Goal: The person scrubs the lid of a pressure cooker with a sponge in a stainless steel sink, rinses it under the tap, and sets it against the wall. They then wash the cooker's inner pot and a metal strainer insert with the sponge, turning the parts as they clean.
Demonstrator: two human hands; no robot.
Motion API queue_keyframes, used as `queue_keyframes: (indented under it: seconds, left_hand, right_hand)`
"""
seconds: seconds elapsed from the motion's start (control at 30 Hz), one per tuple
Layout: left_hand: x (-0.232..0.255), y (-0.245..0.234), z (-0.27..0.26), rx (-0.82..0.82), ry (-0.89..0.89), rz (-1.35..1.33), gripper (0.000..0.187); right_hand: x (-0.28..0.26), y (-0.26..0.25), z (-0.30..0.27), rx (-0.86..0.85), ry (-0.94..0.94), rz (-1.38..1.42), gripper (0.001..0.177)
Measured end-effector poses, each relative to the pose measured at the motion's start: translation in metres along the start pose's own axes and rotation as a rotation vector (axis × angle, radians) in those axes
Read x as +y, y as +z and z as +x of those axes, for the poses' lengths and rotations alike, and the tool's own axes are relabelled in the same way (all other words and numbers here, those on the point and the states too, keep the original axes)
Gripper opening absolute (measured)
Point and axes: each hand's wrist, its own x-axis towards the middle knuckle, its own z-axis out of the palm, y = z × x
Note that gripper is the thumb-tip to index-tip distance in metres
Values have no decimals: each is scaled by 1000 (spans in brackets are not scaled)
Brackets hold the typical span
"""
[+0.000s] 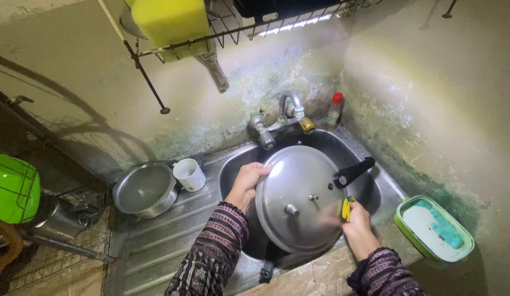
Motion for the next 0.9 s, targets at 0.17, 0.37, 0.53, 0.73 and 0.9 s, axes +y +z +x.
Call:
queue_keyframes:
  seconds: [0.17,0.37,0.53,0.73,0.9]
  left_hand:
    - [-38,-29,30,74,-102,-58,16]
    - [-57,-41,38,199,31,101,21]
    - [-47,-38,45,330,58,200,25]
    - [-47,-40,45,503,72,565,30]
    - [-56,-51,50,536,115,779,32]
  right_hand:
    - [-2,11,-5,53,-271,-173,19]
    - [2,30,-3,207,-467,-335,19]
    - [4,40,9,153,-487,-233,32]
    - [7,36,16,144,-483,-465,32]
    - [12,23,27,101,-591,-614,32]
